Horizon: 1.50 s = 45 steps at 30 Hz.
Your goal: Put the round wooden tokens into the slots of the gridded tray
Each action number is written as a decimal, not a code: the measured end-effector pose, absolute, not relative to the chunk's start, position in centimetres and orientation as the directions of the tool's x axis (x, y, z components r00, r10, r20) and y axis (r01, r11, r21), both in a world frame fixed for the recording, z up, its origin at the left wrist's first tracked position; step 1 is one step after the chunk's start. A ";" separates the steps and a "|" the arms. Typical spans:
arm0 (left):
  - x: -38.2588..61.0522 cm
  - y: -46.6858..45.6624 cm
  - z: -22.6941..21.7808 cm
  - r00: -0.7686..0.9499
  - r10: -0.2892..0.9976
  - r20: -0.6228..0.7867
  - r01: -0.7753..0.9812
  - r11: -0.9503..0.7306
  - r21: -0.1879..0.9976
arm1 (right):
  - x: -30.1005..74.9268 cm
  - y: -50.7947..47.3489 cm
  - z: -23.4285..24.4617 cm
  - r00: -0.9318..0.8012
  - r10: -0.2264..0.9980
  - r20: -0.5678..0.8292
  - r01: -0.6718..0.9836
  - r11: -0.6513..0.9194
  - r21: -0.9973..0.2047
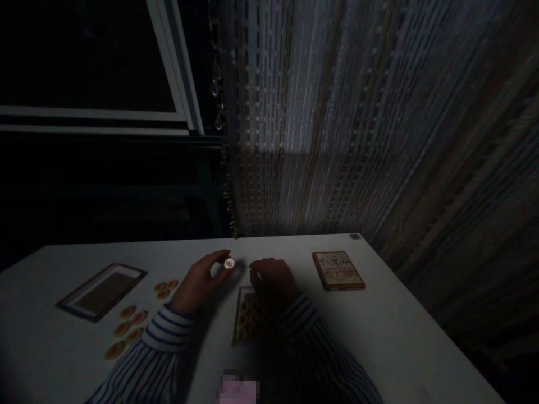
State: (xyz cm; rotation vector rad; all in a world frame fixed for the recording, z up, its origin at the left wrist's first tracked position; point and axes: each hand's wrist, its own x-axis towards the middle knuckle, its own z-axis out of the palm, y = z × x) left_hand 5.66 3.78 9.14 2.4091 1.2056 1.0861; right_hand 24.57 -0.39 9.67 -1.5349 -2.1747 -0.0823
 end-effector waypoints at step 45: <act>7.4 3.0 9.9 0.415 0.894 0.170 0.134 -0.245 0.960 | 24.3 -0.2 10.0 -0.262 0.819 0.510 0.673 0.534 -0.511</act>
